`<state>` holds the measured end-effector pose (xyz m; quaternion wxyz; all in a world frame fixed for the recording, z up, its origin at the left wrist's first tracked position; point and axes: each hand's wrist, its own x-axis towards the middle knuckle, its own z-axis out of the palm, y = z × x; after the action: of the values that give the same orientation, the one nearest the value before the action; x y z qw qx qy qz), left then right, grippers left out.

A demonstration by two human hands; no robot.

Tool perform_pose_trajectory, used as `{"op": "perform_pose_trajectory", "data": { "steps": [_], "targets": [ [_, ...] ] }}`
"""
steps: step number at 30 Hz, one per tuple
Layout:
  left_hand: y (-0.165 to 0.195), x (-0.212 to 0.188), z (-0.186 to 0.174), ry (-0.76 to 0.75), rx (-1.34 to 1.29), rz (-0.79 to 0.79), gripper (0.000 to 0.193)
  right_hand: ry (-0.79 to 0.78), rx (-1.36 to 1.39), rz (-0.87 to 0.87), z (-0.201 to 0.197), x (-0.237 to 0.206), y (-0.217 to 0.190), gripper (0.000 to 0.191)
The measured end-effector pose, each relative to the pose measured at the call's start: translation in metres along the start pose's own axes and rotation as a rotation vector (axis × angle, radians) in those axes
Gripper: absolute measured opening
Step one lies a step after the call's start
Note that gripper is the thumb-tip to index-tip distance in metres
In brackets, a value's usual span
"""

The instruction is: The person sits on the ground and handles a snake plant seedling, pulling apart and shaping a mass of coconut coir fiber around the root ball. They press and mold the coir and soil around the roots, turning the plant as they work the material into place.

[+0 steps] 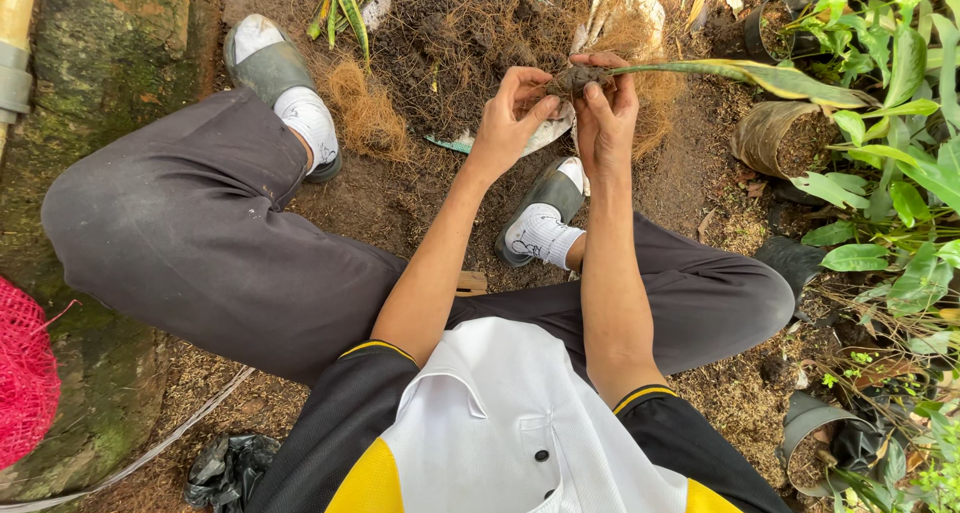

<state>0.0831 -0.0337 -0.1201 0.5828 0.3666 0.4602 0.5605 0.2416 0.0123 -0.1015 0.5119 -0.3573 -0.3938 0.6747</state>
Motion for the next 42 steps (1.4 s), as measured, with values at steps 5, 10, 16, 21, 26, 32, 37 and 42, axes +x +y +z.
{"op": "perform_pose_trajectory", "data": {
  "steps": [5, 10, 16, 21, 26, 32, 37, 42],
  "targets": [
    [0.0010, -0.0009, 0.0010, -0.009, 0.047, -0.086, 0.028, -0.011, -0.042, -0.005, -0.0007, 0.0012, -0.0008, 0.049],
    [0.0082, -0.0059, 0.0024, -0.042, 0.062, 0.320, 0.043, 0.029, -0.102, -0.018, -0.0007, 0.0021, 0.0041, 0.047],
    [0.0040, -0.0021, 0.0003, 0.065, -0.095, -0.064, 0.033, -0.037, -0.059, 0.022, -0.0018, 0.0001, 0.0000, 0.042],
    [0.0003, -0.0018, 0.0010, 0.057, -0.049, 0.050, 0.027, 0.039, -0.063, 0.018, -0.0022, 0.0017, 0.0038, 0.040],
    [0.0013, -0.0021, 0.0003, -0.023, -0.001, 0.239, 0.040, 0.008, -0.060, -0.032, -0.0019, 0.0008, 0.0019, 0.041],
    [0.0052, -0.0043, 0.0020, -0.051, -0.046, -0.028, 0.041, -0.022, -0.038, -0.048, 0.0013, -0.0003, -0.0013, 0.041],
    [0.0045, -0.0063, 0.0031, 0.000, 0.114, 0.340, 0.069, -0.006, -0.047, -0.051, -0.0002, 0.0007, 0.0010, 0.037],
    [0.0004, -0.0023, 0.0008, 0.051, -0.046, 0.097, 0.044, -0.053, -0.061, -0.040, -0.0025, -0.0007, 0.0018, 0.033]
  ]
}}
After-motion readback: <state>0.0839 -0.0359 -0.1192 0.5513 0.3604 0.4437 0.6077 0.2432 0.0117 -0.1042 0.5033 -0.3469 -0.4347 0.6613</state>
